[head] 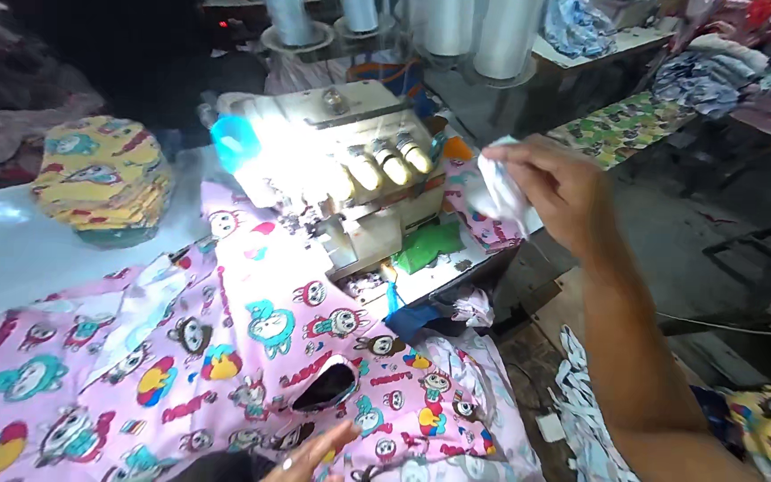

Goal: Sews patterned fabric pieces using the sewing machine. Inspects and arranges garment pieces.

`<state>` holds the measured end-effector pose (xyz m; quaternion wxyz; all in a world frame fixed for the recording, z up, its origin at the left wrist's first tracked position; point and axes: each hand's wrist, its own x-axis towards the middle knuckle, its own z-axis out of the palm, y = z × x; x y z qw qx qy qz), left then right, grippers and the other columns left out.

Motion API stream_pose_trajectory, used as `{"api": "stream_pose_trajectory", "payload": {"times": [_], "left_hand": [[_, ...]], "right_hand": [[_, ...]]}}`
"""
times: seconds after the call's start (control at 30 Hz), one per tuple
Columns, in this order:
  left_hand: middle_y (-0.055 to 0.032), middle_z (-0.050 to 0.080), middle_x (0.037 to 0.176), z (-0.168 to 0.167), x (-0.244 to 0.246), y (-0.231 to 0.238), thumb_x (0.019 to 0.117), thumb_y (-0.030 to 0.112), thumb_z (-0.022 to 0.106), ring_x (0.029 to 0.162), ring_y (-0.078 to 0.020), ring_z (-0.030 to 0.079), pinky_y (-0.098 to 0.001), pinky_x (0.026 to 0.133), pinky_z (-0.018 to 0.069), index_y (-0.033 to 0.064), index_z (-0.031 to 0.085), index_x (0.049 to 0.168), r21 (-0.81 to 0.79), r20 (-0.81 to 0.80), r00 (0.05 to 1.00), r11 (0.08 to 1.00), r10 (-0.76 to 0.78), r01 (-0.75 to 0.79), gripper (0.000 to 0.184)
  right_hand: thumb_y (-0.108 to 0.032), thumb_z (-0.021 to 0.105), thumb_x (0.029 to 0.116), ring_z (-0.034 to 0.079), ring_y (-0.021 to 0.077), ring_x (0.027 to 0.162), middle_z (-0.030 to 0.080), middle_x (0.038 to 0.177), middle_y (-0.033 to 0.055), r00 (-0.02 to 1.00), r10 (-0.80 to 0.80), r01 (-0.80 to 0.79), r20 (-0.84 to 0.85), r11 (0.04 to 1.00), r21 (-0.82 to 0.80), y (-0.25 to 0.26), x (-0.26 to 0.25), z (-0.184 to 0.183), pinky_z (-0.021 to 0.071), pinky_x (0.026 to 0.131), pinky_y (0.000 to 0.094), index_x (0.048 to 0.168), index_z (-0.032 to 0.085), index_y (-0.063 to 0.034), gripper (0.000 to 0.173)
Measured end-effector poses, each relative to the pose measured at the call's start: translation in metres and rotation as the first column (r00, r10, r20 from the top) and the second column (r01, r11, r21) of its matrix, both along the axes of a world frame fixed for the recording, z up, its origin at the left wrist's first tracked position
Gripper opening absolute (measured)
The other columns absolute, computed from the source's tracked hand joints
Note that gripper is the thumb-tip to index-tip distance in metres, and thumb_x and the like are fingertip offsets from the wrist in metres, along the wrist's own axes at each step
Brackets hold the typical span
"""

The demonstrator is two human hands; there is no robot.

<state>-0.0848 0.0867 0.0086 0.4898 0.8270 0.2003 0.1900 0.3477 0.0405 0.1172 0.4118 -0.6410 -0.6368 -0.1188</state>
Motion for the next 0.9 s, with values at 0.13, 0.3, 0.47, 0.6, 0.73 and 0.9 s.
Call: {"api": "stream_pose_trajectory", "payload": {"times": [0.13,0.3,0.47,0.6,0.73,0.9], "left_hand": [[0.0045,0.059,0.148,0.036,0.032,0.011,0.0963,0.059,0.060,0.135,-0.0141,0.056,-0.0331,0.111,0.0488,0.0234,0.045,0.156,-0.090,0.315,0.947,0.995,0.068,-0.041,0.071],[0.0152,0.074,0.104,0.051,0.060,0.024,0.0868,0.049,0.076,0.094,0.0046,0.069,-0.0169,0.083,0.0592,0.0204,0.072,0.118,-0.187,0.260,0.916,0.947,0.304,-0.261,0.042],[0.0088,0.072,0.078,0.046,0.048,0.045,0.0978,0.022,0.065,0.070,-0.0007,0.070,-0.0192,0.066,0.0609,0.0145,0.070,0.099,-0.360,0.026,0.849,0.797,0.528,-0.485,0.009],[0.0041,0.074,0.088,0.041,0.040,0.055,0.1000,0.012,0.061,0.079,-0.0049,0.072,-0.0228,0.074,0.0621,0.0105,0.069,0.111,-0.429,0.011,0.839,0.760,0.544,-0.487,0.014],[0.0040,0.075,0.088,0.038,0.045,0.062,0.0993,0.010,0.061,0.078,-0.0048,0.072,-0.0228,0.073,0.0619,0.0116,0.070,0.109,-0.448,0.036,0.816,0.739,0.577,-0.503,0.013],[0.0063,0.075,0.087,0.038,0.047,0.072,0.0946,0.013,0.069,0.078,-0.0033,0.072,-0.0218,0.072,0.0616,0.0152,0.072,0.104,-0.397,0.074,0.805,0.758,0.588,-0.517,0.010]], "right_hand": [[-0.009,0.059,0.0995,0.065,-0.0008,0.094,0.071,0.103,-0.0021,0.844,0.480,-0.512,-0.237,0.854,-0.092,-0.016,-0.092,0.012,0.0566,0.083,0.0154,0.112,0.075,-0.0048,0.021],[-0.005,0.060,0.0996,0.065,0.0021,0.093,0.070,0.104,0.0029,0.742,0.562,-0.602,-0.365,0.798,0.004,0.012,-0.178,-0.030,0.0546,0.078,0.0151,0.108,0.075,-0.0041,0.017],[-0.016,0.068,0.0968,0.067,0.0086,0.100,0.064,0.128,0.0044,0.538,0.396,-0.549,-0.744,0.834,0.047,0.036,-0.200,-0.084,0.0599,0.084,0.0250,0.141,0.056,-0.0074,0.047],[-0.016,0.071,0.0938,0.066,0.0113,0.115,0.066,0.131,0.0053,0.210,0.279,-0.676,-0.937,0.734,0.067,0.046,-0.199,-0.110,0.0556,0.099,0.0277,0.147,0.052,-0.0053,0.057],[-0.008,0.073,0.0911,0.070,0.0061,0.092,0.073,0.104,0.0021,0.134,0.256,-0.647,-0.957,0.755,0.111,0.050,-0.203,-0.113,0.0597,0.084,0.0231,0.123,0.066,-0.0017,0.033],[-0.015,0.074,0.0916,0.065,0.0033,0.082,0.066,0.092,-0.0024,0.278,0.267,-0.554,-0.923,0.829,0.073,0.053,-0.205,-0.114,0.0585,0.072,0.0180,0.094,0.071,-0.0091,0.007]]}}
